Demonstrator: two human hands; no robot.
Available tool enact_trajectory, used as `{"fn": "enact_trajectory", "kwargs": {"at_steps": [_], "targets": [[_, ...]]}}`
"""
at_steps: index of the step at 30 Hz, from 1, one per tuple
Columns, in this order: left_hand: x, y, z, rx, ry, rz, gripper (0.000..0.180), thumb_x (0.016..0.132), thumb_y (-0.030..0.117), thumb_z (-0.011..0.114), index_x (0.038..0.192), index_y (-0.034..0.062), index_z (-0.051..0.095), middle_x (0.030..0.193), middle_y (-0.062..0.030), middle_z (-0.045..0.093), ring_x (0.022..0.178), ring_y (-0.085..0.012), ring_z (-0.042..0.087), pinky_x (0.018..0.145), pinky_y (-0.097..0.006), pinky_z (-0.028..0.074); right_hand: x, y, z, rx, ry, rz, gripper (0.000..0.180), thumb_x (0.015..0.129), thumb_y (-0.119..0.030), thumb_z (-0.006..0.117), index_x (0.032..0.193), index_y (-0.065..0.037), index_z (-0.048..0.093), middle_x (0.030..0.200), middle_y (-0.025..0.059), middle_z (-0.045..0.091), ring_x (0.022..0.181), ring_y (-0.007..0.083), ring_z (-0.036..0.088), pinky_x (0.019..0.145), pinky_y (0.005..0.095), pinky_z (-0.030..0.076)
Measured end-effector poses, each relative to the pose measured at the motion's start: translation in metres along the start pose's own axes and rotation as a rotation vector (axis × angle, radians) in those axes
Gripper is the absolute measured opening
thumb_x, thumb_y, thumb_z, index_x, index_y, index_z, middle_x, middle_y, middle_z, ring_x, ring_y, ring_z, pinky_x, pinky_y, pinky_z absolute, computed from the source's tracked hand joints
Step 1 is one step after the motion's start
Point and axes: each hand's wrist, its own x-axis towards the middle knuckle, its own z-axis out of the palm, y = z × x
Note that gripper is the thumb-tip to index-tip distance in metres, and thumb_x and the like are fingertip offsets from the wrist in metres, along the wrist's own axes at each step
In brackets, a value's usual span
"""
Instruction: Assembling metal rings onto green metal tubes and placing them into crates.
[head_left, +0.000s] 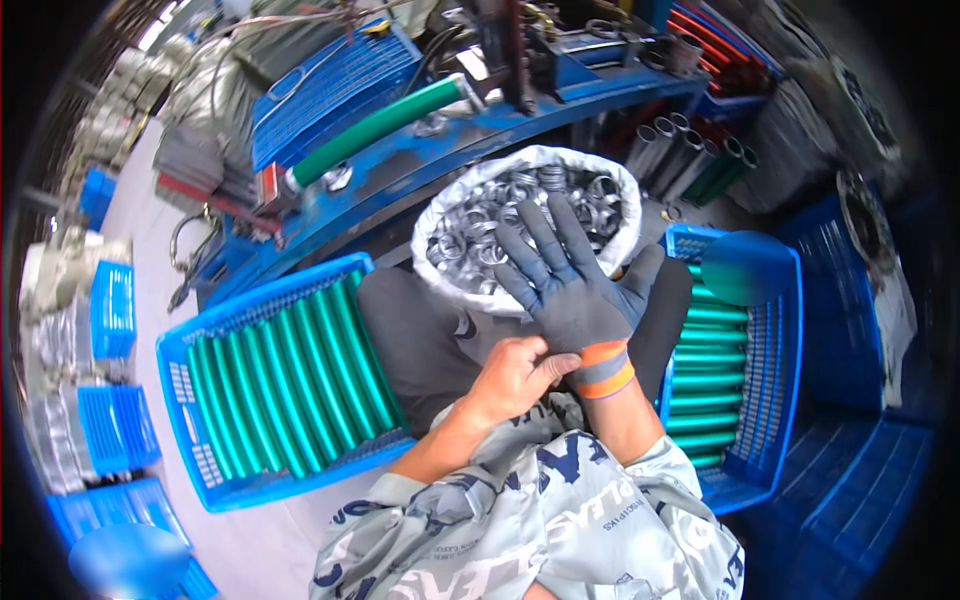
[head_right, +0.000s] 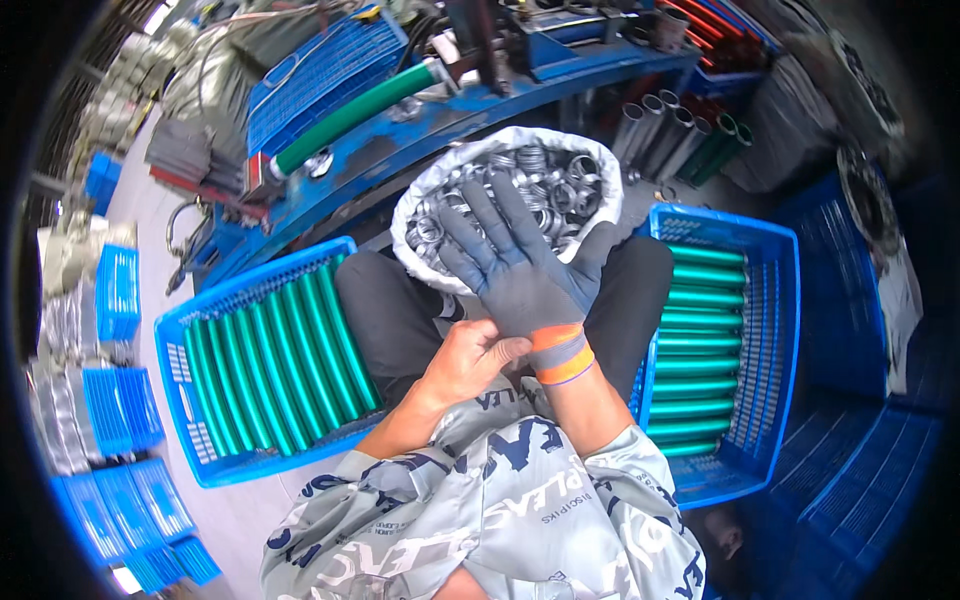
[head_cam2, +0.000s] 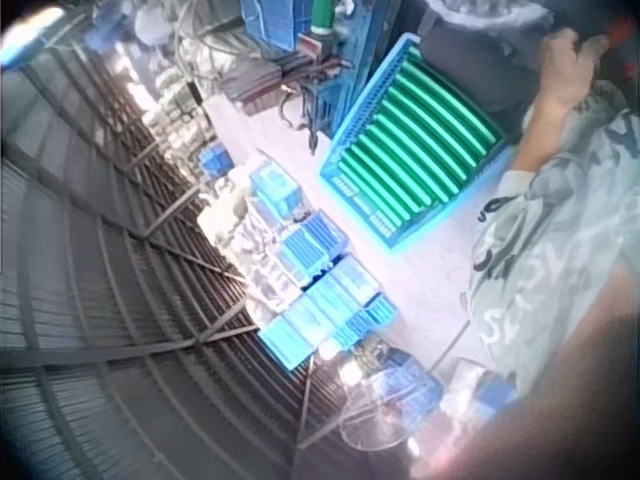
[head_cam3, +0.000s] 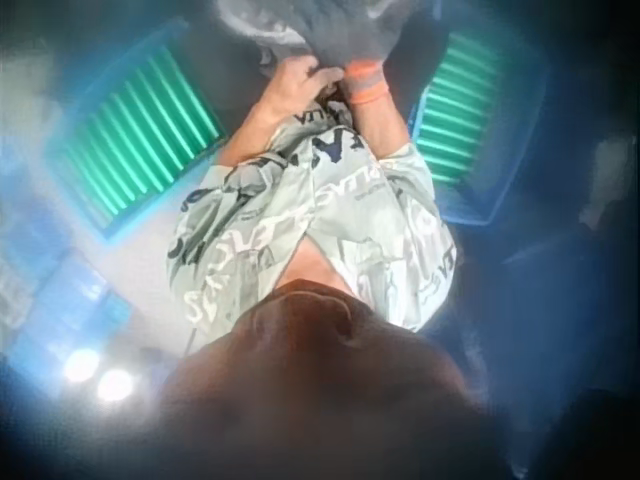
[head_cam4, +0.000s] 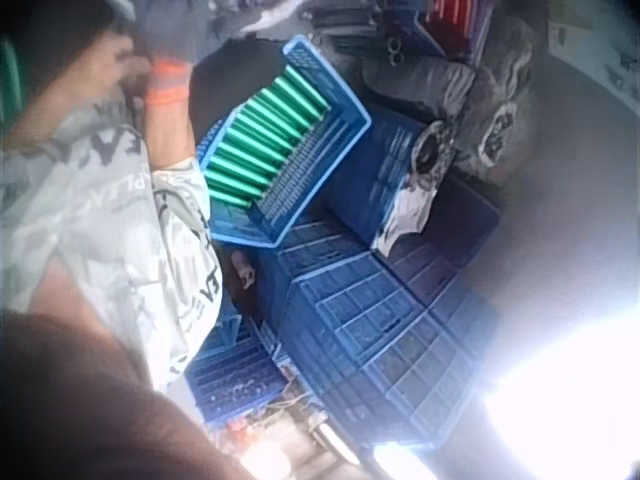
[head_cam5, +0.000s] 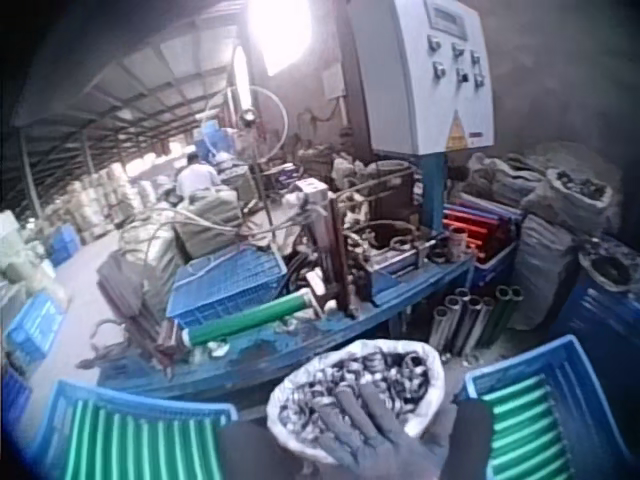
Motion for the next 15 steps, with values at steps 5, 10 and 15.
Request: {"fn": "enact_trajectory", "kwargs": {"at_steps": [5,10,15], "targets": [[-0.010,-0.007,-0.028,0.162,-0.090,0.252,0.053,0.109,0.038,0.081,0.079,-0.0016,0.064,0.071,-0.0223,0.061,0.062,-0.0410,0.061,0.060,-0.050,0.045,0.017,0.001,-0.029,0.241,-0.300,0.211,0.120,0.103,-0.091,0.051,0.188,-0.016,0.010,0.194,0.0234,0.007,0.175,0.0559,0.011,0.141,0.0718,0.004],[-0.020,0.011,-0.048,0.336,-0.058,0.355,0.047,0.110,0.028,0.079,0.076,-0.0008,0.063,0.067,-0.0193,0.059,0.059,-0.0383,0.062,0.057,-0.048,0.046,0.038,0.031,-0.033,-0.636,-0.129,-0.139,0.133,0.094,-0.102,0.049,0.184,-0.006,0.028,0.189,0.0278,0.025,0.174,0.0520,0.023,0.141,0.0688,0.011],[-0.042,0.002,-0.048,0.199,-0.123,0.331,0.046,0.107,0.027,0.082,0.076,-0.0002,0.061,0.067,-0.0185,0.058,0.058,-0.0394,0.059,0.056,-0.048,0.044,0.041,0.043,-0.003,0.366,-0.435,0.374,0.140,0.092,-0.101,0.053,0.187,-0.008,0.010,0.191,0.0285,0.019,0.172,0.0543,0.027,0.141,0.0673,0.016]]}}
